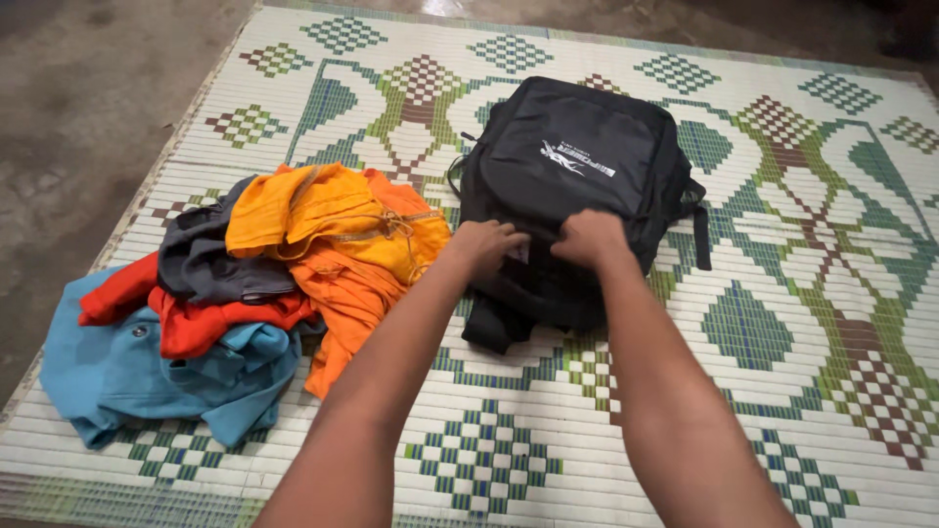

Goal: The person unpacks a black backpack placed on a patterned mat, removing several folded garments one by one and placing them on the mat. The items include a grey garment, an orange garment, a light blue garment, a yellow garment, a black garment with a white graphic, a red polka-dot garment, and a pink garment.

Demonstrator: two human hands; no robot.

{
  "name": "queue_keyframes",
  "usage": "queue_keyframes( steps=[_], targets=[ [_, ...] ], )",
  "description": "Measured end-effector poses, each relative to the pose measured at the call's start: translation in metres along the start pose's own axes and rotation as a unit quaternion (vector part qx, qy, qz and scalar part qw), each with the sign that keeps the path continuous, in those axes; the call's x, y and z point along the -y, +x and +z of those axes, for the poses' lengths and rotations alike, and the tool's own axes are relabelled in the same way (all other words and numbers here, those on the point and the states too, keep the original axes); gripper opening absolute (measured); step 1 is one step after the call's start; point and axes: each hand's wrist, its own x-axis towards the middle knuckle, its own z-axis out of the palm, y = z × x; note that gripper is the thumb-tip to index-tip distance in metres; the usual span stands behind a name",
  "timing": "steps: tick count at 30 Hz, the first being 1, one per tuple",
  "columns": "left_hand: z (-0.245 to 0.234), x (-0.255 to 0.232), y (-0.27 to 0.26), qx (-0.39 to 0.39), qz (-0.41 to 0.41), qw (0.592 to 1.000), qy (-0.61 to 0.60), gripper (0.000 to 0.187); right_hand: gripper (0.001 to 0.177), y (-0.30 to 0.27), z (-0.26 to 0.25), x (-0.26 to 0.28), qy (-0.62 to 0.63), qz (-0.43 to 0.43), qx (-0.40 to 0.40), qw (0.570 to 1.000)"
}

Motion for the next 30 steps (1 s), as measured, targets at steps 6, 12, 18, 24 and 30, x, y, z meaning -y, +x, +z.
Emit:
queue_keyframes(
  steps=[6, 12, 18, 24, 30],
  targets=[
    [0.031, -0.006, 0.029, -0.090, -0.004, 0.996, -0.012, 0.035, 0.034, -0.003, -0.035, -0.022, 0.025, 0.069, -0.162, 0.984],
    [0.063, -0.014, 0.030, -0.166, 0.019, 0.983, 0.069, 0.031, 0.030, -0.006, -0.036, -0.026, 0.002, 0.046, -0.236, 0.971],
    [0.083, -0.028, 0.047, -0.197, -0.016, 0.976, 0.090, 0.019, 0.025, 0.005, -0.025, -0.037, -0.007, 0.010, -0.237, 0.972],
    [0.109, -0.036, 0.069, -0.241, -0.013, 0.960, 0.139, 0.008, 0.026, 0.008, -0.021, -0.044, -0.003, -0.015, -0.223, 0.975],
    [0.096, -0.032, 0.068, -0.249, 0.018, 0.954, 0.166, 0.008, 0.026, 0.002, -0.027, -0.039, 0.024, -0.019, -0.190, 0.981]
  ],
)
